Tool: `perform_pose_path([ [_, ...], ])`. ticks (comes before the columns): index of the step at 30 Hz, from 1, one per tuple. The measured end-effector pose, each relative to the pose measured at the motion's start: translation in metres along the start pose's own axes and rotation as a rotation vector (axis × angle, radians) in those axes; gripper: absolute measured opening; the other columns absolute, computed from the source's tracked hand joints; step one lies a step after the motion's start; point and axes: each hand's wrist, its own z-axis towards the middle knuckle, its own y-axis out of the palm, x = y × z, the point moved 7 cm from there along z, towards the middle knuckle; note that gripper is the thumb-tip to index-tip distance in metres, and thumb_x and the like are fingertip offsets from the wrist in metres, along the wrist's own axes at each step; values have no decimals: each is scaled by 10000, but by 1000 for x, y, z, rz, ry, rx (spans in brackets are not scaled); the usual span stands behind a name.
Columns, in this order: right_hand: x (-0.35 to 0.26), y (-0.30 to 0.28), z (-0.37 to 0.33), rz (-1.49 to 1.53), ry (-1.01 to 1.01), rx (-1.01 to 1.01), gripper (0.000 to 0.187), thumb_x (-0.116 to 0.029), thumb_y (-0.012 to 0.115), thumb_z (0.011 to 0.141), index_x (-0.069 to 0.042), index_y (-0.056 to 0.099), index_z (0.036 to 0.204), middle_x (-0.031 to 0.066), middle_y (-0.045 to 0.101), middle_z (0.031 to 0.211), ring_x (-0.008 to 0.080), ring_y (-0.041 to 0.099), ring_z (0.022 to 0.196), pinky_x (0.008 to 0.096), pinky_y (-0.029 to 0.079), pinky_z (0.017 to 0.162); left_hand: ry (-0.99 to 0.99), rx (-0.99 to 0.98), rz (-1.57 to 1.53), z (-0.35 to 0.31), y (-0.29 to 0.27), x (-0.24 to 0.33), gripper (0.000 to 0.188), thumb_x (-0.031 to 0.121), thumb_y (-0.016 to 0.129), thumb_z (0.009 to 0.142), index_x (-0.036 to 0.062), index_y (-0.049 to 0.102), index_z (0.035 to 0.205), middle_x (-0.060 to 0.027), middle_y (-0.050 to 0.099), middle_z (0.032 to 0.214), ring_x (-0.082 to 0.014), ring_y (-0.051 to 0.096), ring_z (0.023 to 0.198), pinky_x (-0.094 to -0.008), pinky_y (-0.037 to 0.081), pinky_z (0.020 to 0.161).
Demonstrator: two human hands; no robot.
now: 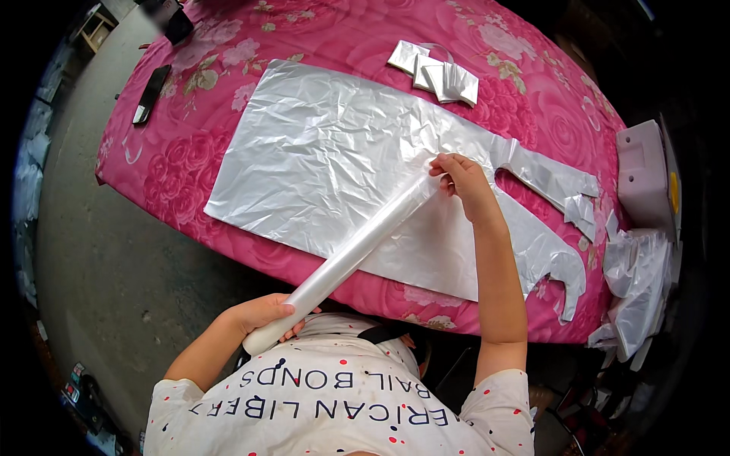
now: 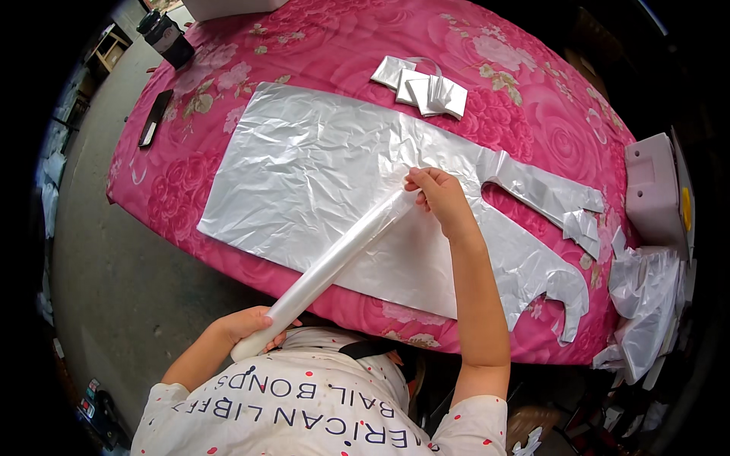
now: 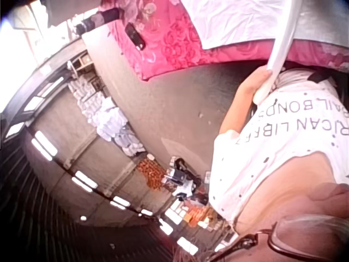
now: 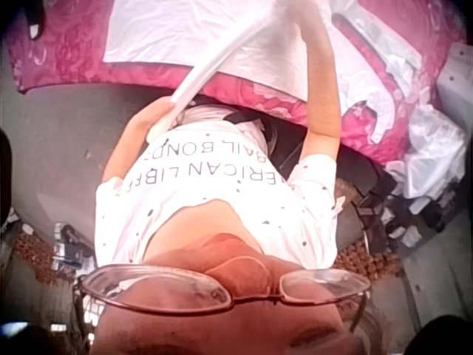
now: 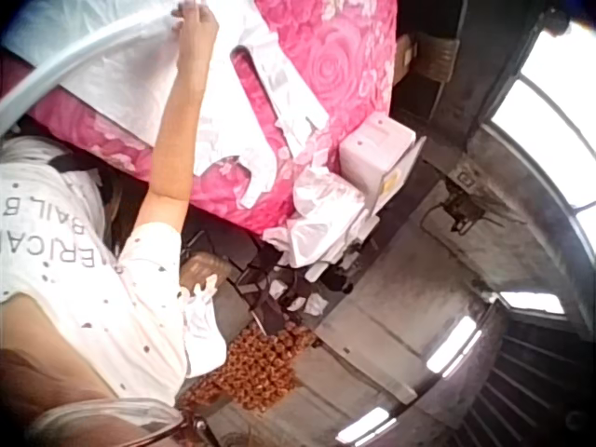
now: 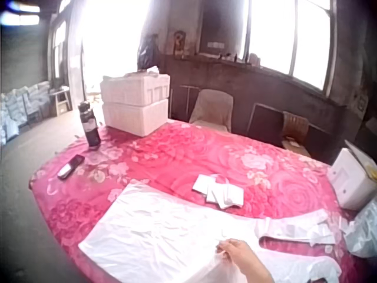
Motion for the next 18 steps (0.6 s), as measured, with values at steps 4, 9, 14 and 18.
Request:
perform_pose_path([
  [4,11,12,-8,-212,96,-198,312,-380,659,820,-69,627,826,-27,566,684,46,481,584,200,380,546,-8,-15,-13,0,-2,-3,791,491,756,681,-31,494,1214,-67,587,740,-122,571,626,-235,483,552],
  [9,7,21,-13,-226,66,-304,241,-293,699,816,-71,617,767,-35,548,634,46,491,559,196,379,514,-49,28,12,-2,-2,0,781,458,771,677,-25,493,1224,-72,596,763,-115,584,641,-235,489,572],
  [14,7,12,-7,-250,21,-255,201,-223,673,840,-40,637,763,-13,576,652,55,511,564,204,407,521,-14,-21,83,-3,2,3,785,397,787,672,-22,468,1254,-81,609,805,-113,598,653,-236,496,610],
  [18,7,-11,6,-253,-18,-147,209,-211,659,855,-14,644,786,-16,571,652,53,503,556,205,409,516,-28,-50,35,-3,4,4,794,364,800,663,-17,456,1267,-92,619,831,-112,603,654,-241,498,625],
])
